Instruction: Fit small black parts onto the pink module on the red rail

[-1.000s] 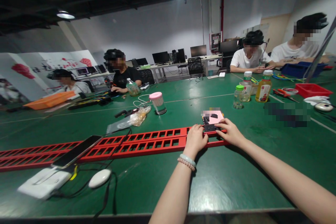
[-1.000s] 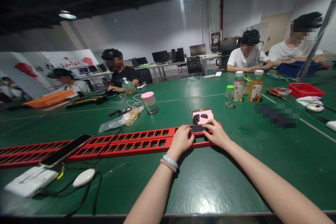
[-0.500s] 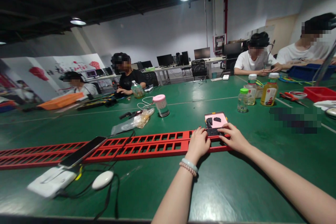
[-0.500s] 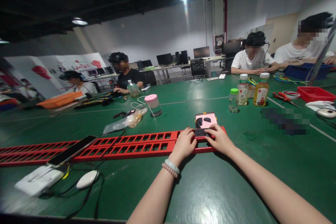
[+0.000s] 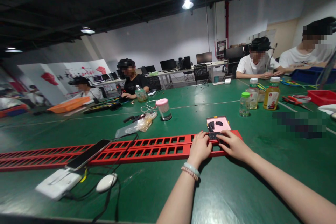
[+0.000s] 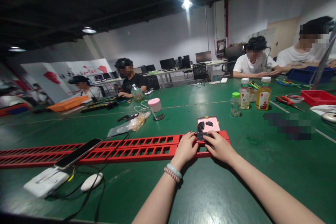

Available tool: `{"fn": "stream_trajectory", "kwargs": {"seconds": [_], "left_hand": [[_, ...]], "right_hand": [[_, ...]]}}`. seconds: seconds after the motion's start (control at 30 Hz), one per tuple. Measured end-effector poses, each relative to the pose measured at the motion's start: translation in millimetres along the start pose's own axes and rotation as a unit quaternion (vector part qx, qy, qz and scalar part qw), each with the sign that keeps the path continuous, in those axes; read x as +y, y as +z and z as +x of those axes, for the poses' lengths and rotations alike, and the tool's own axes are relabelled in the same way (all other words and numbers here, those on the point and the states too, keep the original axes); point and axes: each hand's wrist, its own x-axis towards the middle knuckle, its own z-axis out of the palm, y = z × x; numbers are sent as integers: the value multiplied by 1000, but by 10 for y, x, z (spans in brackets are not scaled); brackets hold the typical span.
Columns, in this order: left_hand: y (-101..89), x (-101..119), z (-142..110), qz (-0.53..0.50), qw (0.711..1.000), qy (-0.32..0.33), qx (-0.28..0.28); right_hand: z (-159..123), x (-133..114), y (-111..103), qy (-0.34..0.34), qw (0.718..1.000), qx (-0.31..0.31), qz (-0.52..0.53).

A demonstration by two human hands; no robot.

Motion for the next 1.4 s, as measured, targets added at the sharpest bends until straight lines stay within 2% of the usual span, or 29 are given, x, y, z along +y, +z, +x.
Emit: {"fn": "stream_trajectory", "kwargs": {"seconds": [0.3, 0.5, 1.4], "left_hand": [[5, -32, 35, -26, 999, 19, 0], [-14, -89, 58, -49, 998, 22, -21], [22, -116, 67, -50, 998, 33, -27]], "right_hand": [[-21, -190, 68, 10, 998, -33, 51], [-18, -275, 86, 8, 996, -36, 81], [-23, -225, 208, -2, 998, -34, 45]]}}
